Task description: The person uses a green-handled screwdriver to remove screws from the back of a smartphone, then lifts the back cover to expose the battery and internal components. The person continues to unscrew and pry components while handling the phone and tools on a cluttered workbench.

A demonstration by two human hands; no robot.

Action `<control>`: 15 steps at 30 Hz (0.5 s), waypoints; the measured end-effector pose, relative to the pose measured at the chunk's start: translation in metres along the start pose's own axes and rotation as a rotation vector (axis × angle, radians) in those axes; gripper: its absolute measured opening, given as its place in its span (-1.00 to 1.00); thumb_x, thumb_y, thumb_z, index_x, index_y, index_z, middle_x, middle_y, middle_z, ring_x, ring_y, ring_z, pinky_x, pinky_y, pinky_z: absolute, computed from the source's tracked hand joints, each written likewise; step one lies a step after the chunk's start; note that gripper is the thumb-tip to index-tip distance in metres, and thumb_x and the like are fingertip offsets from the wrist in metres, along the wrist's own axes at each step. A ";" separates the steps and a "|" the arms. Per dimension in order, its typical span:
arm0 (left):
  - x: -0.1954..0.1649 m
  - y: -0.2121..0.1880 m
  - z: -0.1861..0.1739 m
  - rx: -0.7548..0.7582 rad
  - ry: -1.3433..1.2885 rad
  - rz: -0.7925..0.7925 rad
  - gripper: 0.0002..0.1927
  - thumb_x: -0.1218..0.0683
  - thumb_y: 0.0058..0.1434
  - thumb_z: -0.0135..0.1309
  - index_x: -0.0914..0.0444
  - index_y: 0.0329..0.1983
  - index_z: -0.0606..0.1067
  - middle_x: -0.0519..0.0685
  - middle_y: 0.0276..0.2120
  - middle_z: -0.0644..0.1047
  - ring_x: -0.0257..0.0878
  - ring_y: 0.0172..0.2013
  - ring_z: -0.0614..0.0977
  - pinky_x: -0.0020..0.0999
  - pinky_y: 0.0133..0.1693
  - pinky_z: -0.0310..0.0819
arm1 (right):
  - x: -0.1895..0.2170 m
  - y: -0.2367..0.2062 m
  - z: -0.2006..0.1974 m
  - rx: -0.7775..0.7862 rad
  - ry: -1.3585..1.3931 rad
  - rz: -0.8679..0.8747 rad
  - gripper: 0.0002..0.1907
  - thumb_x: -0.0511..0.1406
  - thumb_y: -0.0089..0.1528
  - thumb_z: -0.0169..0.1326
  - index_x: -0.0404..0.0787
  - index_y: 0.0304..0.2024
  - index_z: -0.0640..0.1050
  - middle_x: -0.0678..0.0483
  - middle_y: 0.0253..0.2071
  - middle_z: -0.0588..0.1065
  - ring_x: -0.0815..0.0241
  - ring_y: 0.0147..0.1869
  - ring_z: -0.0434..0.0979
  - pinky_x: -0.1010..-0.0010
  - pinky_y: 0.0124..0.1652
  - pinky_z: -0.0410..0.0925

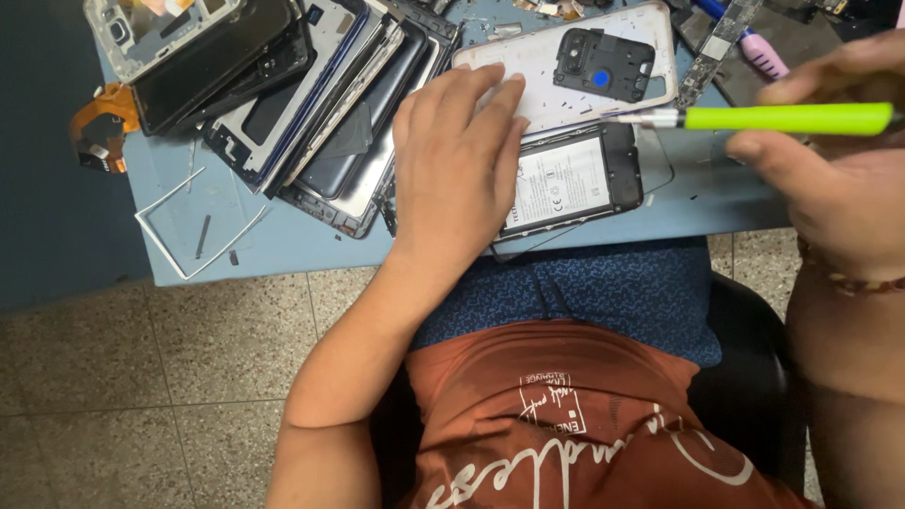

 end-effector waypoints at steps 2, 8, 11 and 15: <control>-0.001 -0.006 -0.002 0.003 0.000 0.013 -0.73 0.13 0.41 0.18 0.26 0.14 0.55 0.02 0.15 0.51 0.01 0.26 0.46 -0.06 0.30 0.25 | -0.013 -0.008 -0.005 -0.038 0.176 0.089 -0.56 -0.46 0.49 0.20 -0.26 0.27 0.25 -0.02 0.04 0.45 0.17 0.04 0.59 0.35 0.08 0.56; -0.007 -0.028 -0.014 0.075 -0.049 0.098 -0.73 0.13 0.38 0.23 0.27 0.11 0.56 0.03 0.14 0.51 0.04 0.28 0.44 0.02 0.32 0.21 | -0.029 -0.030 -0.008 -0.135 0.246 0.175 -0.53 -0.43 0.55 0.06 -0.25 0.44 0.21 -0.04 0.00 0.45 0.13 -0.04 0.59 0.31 0.04 0.56; -0.008 -0.037 -0.020 0.127 -0.081 0.126 -0.72 0.11 0.36 0.24 0.27 0.10 0.57 0.03 0.16 0.52 0.05 0.29 0.44 0.03 0.33 0.23 | -0.033 -0.037 -0.003 -0.174 0.294 0.171 -0.53 -0.43 0.54 0.10 -0.28 0.43 0.23 -0.04 0.02 0.45 0.12 -0.01 0.59 0.30 0.07 0.56; -0.007 -0.043 -0.020 0.126 -0.097 0.148 -0.71 0.09 0.36 0.26 0.27 0.09 0.57 0.04 0.17 0.52 0.05 0.30 0.45 0.05 0.34 0.24 | -0.035 -0.041 0.005 -0.165 0.169 0.083 -0.59 -0.45 0.61 0.11 -0.27 0.40 0.24 -0.08 0.04 0.43 0.07 0.01 0.59 0.27 0.15 0.56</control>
Point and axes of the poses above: each hand's wrist, its own y-axis towards the middle knuckle, its own z-axis out of the palm, x = y × z, the point moved 1 cm from there along y, towards the middle knuckle
